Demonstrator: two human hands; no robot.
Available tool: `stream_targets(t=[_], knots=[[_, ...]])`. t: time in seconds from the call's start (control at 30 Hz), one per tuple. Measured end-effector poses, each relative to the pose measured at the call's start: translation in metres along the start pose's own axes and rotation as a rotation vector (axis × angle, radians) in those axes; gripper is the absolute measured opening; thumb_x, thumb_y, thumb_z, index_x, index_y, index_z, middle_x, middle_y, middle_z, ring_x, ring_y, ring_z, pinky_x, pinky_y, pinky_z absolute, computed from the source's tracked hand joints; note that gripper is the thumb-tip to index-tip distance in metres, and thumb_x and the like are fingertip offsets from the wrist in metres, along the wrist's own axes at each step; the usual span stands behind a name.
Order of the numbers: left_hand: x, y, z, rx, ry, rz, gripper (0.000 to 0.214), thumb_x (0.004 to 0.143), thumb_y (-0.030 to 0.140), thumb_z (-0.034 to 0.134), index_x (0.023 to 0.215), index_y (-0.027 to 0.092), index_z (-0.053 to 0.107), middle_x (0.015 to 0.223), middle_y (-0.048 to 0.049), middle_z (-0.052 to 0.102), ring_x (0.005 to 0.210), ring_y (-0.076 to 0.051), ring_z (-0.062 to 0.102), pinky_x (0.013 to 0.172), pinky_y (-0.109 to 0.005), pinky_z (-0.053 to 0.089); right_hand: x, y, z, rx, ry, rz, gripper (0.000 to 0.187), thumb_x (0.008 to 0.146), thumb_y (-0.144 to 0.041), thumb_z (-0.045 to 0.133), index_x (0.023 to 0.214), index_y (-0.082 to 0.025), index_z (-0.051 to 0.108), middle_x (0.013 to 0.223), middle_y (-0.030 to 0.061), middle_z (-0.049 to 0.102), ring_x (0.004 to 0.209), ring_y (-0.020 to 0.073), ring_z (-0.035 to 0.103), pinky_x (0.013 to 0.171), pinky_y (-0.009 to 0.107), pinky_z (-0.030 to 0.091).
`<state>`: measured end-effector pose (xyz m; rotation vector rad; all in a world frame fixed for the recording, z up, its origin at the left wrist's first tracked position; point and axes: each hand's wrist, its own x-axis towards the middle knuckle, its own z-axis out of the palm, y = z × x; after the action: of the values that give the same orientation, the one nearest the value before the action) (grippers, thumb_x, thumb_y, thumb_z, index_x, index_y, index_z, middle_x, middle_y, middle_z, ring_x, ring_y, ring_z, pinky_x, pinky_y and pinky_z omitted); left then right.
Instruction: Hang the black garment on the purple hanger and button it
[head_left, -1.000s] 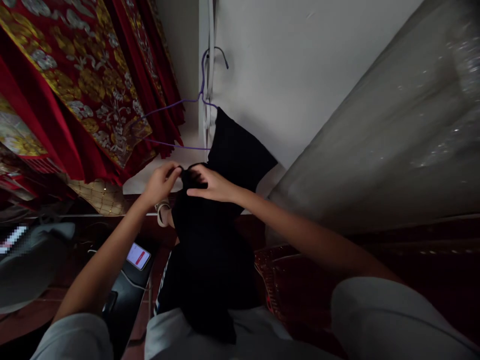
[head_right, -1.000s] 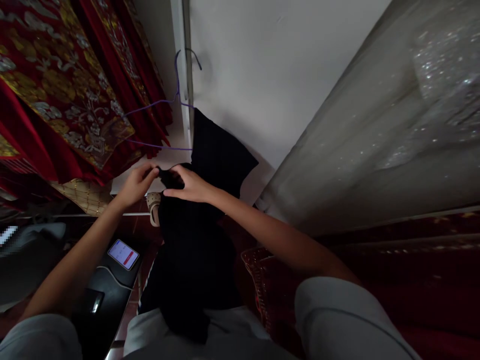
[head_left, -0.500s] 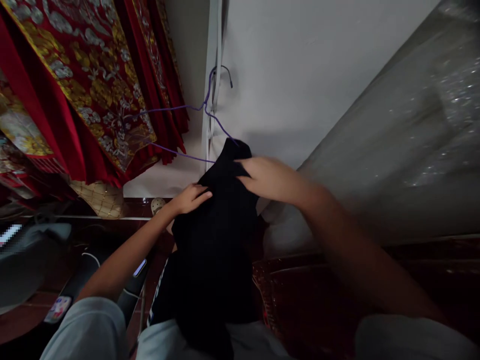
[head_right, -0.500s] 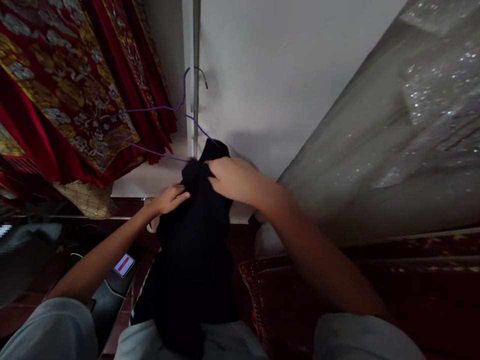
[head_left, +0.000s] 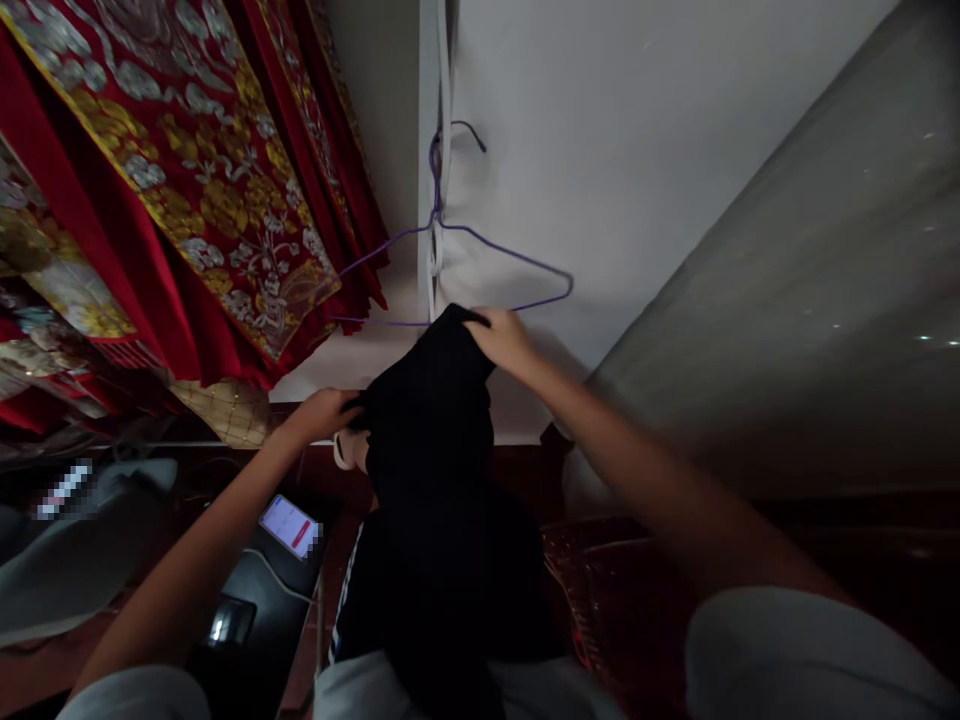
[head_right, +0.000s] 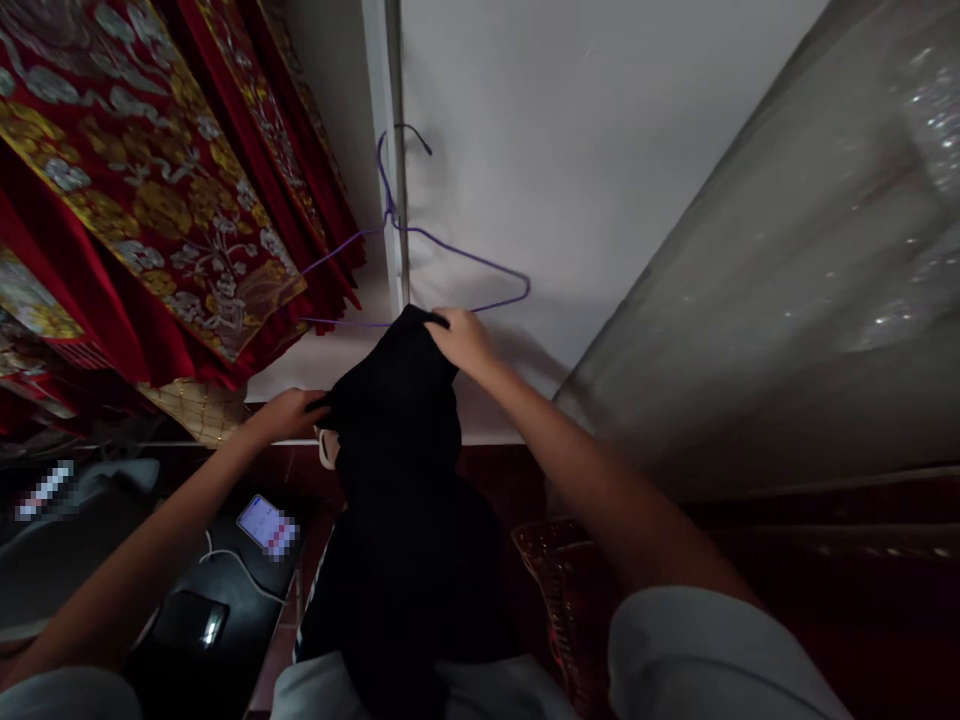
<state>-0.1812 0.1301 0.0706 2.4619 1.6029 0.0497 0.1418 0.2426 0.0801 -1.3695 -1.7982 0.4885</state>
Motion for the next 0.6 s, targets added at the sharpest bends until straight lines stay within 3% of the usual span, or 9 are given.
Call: stream_targets(t=[0.07, 0.13, 0.27, 0.37, 0.5, 0.53, 0.6], knots=[[0.002, -0.016, 0.004, -0.054, -0.048, -0.009, 0.022, 0.097, 0.034, 0.051, 0.095, 0.02, 0.068, 0.092, -0.0103, 0.075, 0.086, -0.026, 0.071, 0.077, -0.034, 0.048, -0.008, 0.006, -0.027, -0.039, 0.087, -0.01, 0.019, 0.088, -0.028, 0.059, 0.089, -0.018, 0.074, 0.098, 0.0115, 0.078, 0.1, 0.0314, 0.072, 0.09, 0.042, 0.052], [0.008, -0.021, 0.001, -0.054, 0.012, 0.006, 0.025, 0.098, 0.034, 0.047, 0.09, 0.02, 0.066, 0.092, -0.0117, 0.073, 0.087, -0.027, 0.069, 0.08, -0.036, 0.049, -0.014, 0.006, -0.051, -0.064, 0.137, -0.01, 0.016, 0.085, -0.027, 0.059, 0.074, -0.019, 0.069, 0.081, 0.0088, 0.073, 0.086, 0.0286, 0.069, 0.083, 0.04, 0.052], [0.024, -0.009, -0.034, -0.02, 0.368, 0.095, 0.027, 0.099, 0.031, 0.043, 0.082, 0.02, 0.06, 0.095, -0.0138, 0.067, 0.093, -0.029, 0.065, 0.089, -0.042, 0.051, -0.022, -0.003, -0.081, -0.1, 0.182, 0.016, 0.038, 0.085, -0.028, 0.059, 0.053, -0.023, 0.04, 0.053, -0.0006, 0.04, 0.057, 0.0169, 0.048, 0.064, 0.033, 0.042], [0.041, 0.011, -0.072, -0.086, 0.618, 0.175, 0.022, 0.098, 0.03, 0.046, 0.082, 0.02, 0.059, 0.098, -0.0128, 0.066, 0.097, -0.028, 0.064, 0.093, -0.043, 0.052, -0.029, -0.009, -0.083, -0.075, 0.156, 0.059, 0.044, 0.086, -0.03, 0.06, 0.051, -0.024, 0.034, 0.051, -0.0026, 0.032, 0.052, 0.0134, 0.039, 0.059, 0.032, 0.038], [0.07, 0.046, -0.107, -0.208, 0.725, 0.324, 0.022, 0.099, 0.031, 0.049, 0.111, 0.018, 0.061, 0.112, -0.0116, 0.067, 0.108, -0.026, 0.064, 0.101, -0.041, 0.05, -0.038, -0.02, -0.07, 0.026, 0.04, 0.023, 0.032, 0.089, -0.035, 0.058, 0.06, -0.021, 0.053, 0.061, 0.002, 0.055, 0.066, 0.0208, 0.06, 0.069, 0.035, 0.049], [0.076, 0.053, -0.112, -0.228, 0.72, 0.347, 0.025, 0.099, 0.031, 0.049, 0.118, 0.018, 0.06, 0.112, -0.0108, 0.068, 0.109, -0.026, 0.064, 0.102, -0.041, 0.049, -0.039, -0.021, -0.069, 0.058, 0.05, -0.023, 0.026, 0.09, -0.034, 0.057, 0.069, -0.02, 0.061, 0.07, 0.0044, 0.064, 0.076, 0.0239, 0.066, 0.076, 0.037, 0.053], [0.085, 0.06, -0.121, -0.225, 0.684, 0.355, 0.028, 0.099, 0.029, 0.049, 0.122, 0.018, 0.06, 0.104, -0.0084, 0.068, 0.103, -0.025, 0.065, 0.1, -0.04, 0.049, -0.036, -0.019, -0.074, 0.105, 0.189, -0.134, 0.019, 0.091, -0.029, 0.053, 0.094, -0.02, 0.07, 0.099, 0.0083, 0.074, 0.104, 0.0275, 0.07, 0.093, 0.041, 0.054]])
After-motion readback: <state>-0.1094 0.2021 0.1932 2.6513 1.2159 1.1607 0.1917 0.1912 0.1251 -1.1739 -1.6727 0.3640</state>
